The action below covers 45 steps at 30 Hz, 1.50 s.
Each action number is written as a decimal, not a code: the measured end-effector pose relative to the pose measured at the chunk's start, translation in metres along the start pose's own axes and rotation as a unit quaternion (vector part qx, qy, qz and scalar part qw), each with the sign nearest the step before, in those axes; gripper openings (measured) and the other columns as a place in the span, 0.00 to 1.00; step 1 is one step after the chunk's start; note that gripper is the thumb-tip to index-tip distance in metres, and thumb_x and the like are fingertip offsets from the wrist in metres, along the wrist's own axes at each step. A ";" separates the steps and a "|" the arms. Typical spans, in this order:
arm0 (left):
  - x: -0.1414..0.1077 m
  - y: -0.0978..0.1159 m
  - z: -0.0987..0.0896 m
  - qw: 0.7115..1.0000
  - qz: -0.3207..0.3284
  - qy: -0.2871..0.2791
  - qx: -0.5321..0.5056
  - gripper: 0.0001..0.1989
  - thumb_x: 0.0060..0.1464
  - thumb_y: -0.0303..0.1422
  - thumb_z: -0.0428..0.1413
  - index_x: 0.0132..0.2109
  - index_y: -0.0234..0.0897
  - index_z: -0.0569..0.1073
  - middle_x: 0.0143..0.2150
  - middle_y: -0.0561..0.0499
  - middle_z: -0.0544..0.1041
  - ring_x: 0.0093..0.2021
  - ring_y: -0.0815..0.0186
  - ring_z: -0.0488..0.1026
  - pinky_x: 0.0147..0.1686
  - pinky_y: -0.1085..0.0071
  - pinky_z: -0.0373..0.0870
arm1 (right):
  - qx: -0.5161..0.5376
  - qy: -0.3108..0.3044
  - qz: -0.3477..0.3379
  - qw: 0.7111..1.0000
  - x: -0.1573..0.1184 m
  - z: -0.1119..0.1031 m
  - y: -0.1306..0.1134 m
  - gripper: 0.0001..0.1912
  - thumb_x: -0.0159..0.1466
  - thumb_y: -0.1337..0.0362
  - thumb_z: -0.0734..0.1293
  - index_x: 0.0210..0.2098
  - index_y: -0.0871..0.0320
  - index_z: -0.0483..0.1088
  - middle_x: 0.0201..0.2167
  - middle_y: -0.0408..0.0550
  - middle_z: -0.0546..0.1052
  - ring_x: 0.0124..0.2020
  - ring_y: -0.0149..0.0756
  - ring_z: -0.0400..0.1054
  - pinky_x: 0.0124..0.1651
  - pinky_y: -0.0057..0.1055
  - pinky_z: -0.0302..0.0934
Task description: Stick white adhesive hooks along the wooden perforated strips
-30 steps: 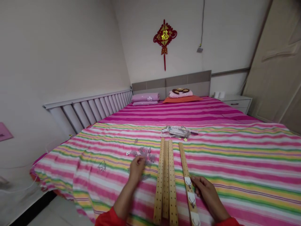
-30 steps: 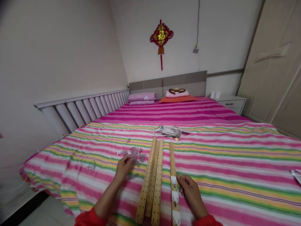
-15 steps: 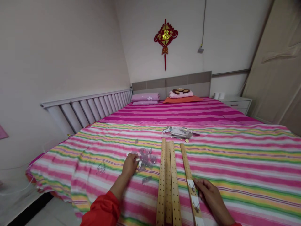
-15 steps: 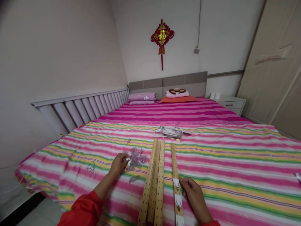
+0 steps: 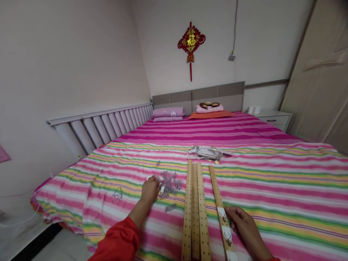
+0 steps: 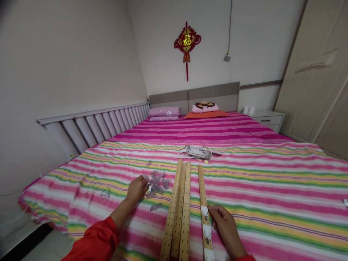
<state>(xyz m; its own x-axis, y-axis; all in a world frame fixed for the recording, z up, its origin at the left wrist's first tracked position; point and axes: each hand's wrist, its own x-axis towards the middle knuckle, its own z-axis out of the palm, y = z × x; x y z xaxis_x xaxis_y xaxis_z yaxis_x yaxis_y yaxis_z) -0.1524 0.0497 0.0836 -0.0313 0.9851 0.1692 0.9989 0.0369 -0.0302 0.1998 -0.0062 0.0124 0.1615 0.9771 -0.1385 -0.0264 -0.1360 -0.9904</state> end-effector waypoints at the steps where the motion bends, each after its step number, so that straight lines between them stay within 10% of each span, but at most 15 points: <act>1: 0.000 0.000 -0.001 1.000 0.006 0.001 0.006 0.12 0.56 0.28 0.49 0.36 0.36 0.77 0.40 0.44 0.73 0.42 0.59 0.71 0.38 0.68 0.62 | -0.001 0.001 -0.001 1.000 0.000 0.000 0.000 0.21 0.46 0.44 0.69 0.17 0.56 0.64 0.08 0.36 0.60 0.12 0.27 0.50 0.18 0.28 0.45; 7: -0.007 -0.013 -0.002 0.985 -0.064 0.059 -0.149 0.09 0.52 0.29 0.52 0.35 0.38 0.78 0.36 0.48 0.73 0.36 0.63 0.71 0.33 0.71 0.61 | -0.004 0.002 -0.003 1.000 -0.002 0.001 0.000 0.21 0.47 0.45 0.69 0.18 0.56 0.65 0.07 0.36 0.61 0.12 0.27 0.51 0.19 0.27 0.45; 14: -0.021 -0.025 -0.012 0.847 -0.208 0.091 -0.480 0.08 0.46 0.34 0.58 0.31 0.34 0.78 0.26 0.51 0.77 0.32 0.64 0.74 0.32 0.73 0.67 | 0.009 -0.001 -0.001 1.000 -0.001 0.001 -0.002 0.20 0.47 0.45 0.69 0.18 0.56 0.64 0.07 0.36 0.61 0.12 0.27 0.51 0.18 0.27 0.45; 22: -0.057 0.043 -0.057 0.571 -0.251 0.026 -0.782 0.14 0.32 0.32 0.69 0.29 0.32 0.77 0.15 0.59 0.66 0.16 0.78 0.60 0.15 0.82 0.55 | 0.073 -0.011 0.000 0.997 0.001 0.000 -0.004 0.19 0.46 0.48 0.70 0.18 0.57 0.66 0.08 0.37 0.63 0.12 0.26 0.53 0.18 0.26 0.46; 27: -0.080 0.103 -0.056 0.483 -0.260 -0.047 -0.835 0.11 0.35 0.26 0.68 0.29 0.33 0.76 0.19 0.57 0.69 0.17 0.79 0.62 0.14 0.85 0.55 | 0.100 0.016 -0.029 0.994 -0.007 0.000 -0.018 0.17 0.44 0.50 0.71 0.20 0.58 0.69 0.09 0.37 0.65 0.12 0.26 0.53 0.17 0.25 0.45; 30: -0.090 0.130 -0.051 0.512 -0.208 -0.099 -0.828 0.15 0.33 0.32 0.69 0.31 0.32 0.77 0.18 0.57 0.69 0.17 0.78 0.62 0.16 0.82 0.56 | 0.097 0.025 -0.077 0.992 -0.019 -0.002 -0.037 0.18 0.45 0.49 0.72 0.20 0.59 0.70 0.13 0.41 0.69 0.14 0.26 0.54 0.17 0.25 0.45; 37: -0.095 0.166 -0.074 0.712 -0.051 -0.151 -0.684 0.16 0.37 0.42 0.64 0.31 0.33 0.78 0.30 0.49 0.79 0.35 0.63 0.73 0.37 0.71 0.66 | 0.040 -0.067 -0.176 0.981 -0.048 -0.011 -0.083 0.17 0.48 0.51 0.73 0.28 0.59 0.78 0.22 0.45 0.75 0.22 0.31 0.63 0.24 0.28 0.56; 45: -0.078 0.188 -0.080 0.713 0.003 -0.161 -0.683 0.13 0.37 0.39 0.63 0.29 0.33 0.77 0.24 0.53 0.74 0.28 0.68 0.69 0.32 0.72 0.63 | 0.088 -0.102 -0.131 0.982 -0.051 -0.013 -0.086 0.18 0.46 0.50 0.75 0.25 0.60 0.76 0.17 0.43 0.74 0.19 0.30 0.65 0.25 0.27 0.60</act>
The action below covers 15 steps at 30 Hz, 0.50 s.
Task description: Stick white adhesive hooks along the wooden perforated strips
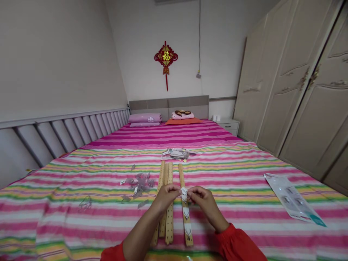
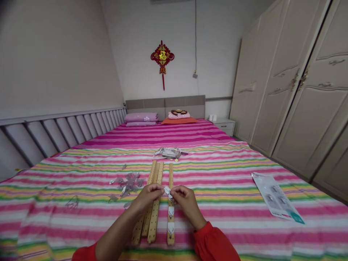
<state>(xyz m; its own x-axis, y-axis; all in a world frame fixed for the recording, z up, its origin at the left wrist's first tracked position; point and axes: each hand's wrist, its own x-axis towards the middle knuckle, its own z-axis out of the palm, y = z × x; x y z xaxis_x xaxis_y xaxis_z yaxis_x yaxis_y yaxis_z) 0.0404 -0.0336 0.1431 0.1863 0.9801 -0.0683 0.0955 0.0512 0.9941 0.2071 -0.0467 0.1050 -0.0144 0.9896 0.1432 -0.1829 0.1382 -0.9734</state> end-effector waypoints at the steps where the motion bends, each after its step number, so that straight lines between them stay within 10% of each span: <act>1: 0.004 -0.001 0.002 1.000 0.000 0.000 -0.008 0.13 0.37 0.39 0.63 0.29 0.33 0.77 0.23 0.53 0.74 0.27 0.69 0.68 0.31 0.72 0.63 | 0.005 0.002 0.008 1.000 0.001 0.000 0.001 0.19 0.45 0.50 0.75 0.24 0.60 0.75 0.16 0.43 0.74 0.18 0.30 0.65 0.24 0.27 0.60; 15: 0.065 -0.047 0.019 0.989 -0.065 0.099 -0.083 0.12 0.33 0.31 0.65 0.27 0.33 0.71 0.20 0.55 0.72 0.22 0.73 0.68 0.26 0.76 0.64 | -0.019 0.032 0.074 0.997 0.049 -0.005 0.058 0.19 0.47 0.48 0.70 0.19 0.57 0.65 0.11 0.40 0.70 0.12 0.28 0.62 0.18 0.25 0.57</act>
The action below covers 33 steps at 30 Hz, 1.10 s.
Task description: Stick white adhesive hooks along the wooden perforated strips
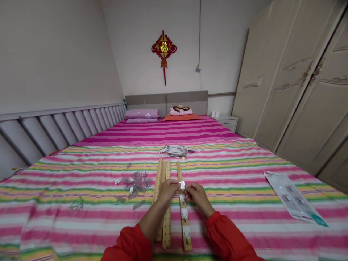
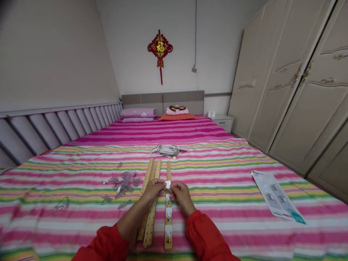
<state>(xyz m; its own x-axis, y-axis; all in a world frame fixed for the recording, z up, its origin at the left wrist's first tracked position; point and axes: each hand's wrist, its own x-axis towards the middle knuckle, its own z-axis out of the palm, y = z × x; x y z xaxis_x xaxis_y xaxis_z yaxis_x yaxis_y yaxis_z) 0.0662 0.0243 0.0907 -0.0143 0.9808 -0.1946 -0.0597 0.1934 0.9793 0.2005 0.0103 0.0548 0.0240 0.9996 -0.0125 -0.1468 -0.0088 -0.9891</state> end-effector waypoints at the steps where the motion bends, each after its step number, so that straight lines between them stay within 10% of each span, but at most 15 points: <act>1: 0.004 -0.002 0.001 1.000 -0.005 0.004 0.006 0.11 0.34 0.30 0.64 0.26 0.33 0.70 0.19 0.56 0.71 0.21 0.73 0.67 0.25 0.76 0.63 | -0.007 0.001 -0.003 1.000 0.004 0.001 0.004 0.18 0.48 0.49 0.69 0.19 0.57 0.65 0.10 0.39 0.68 0.12 0.27 0.60 0.17 0.25 0.55; 16: 0.047 -0.029 0.011 0.980 0.001 0.056 0.192 0.05 0.36 0.22 0.58 0.23 0.35 0.71 0.18 0.56 0.70 0.26 0.68 0.71 0.28 0.75 0.62 | -0.086 0.042 -0.033 0.995 0.038 -0.008 0.055 0.18 0.49 0.49 0.66 0.18 0.54 0.58 0.11 0.34 0.58 0.14 0.27 0.51 0.18 0.25 0.46; 33: 0.045 -0.031 0.011 0.946 0.056 0.065 0.313 0.05 0.42 0.20 0.55 0.26 0.34 0.72 0.25 0.52 0.75 0.29 0.68 0.71 0.30 0.76 0.61 | -0.084 0.039 -0.002 0.996 0.038 -0.007 0.050 0.15 0.49 0.52 0.65 0.17 0.54 0.60 0.09 0.33 0.57 0.14 0.27 0.51 0.18 0.26 0.45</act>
<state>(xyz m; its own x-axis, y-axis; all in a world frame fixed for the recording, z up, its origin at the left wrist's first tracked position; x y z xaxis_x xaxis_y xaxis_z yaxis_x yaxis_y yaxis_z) 0.0788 0.0625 0.0518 -0.1111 0.9924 -0.0530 0.5513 0.1059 0.8276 0.2010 0.0481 0.0040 0.1015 0.9947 -0.0133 0.0218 -0.0156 -0.9996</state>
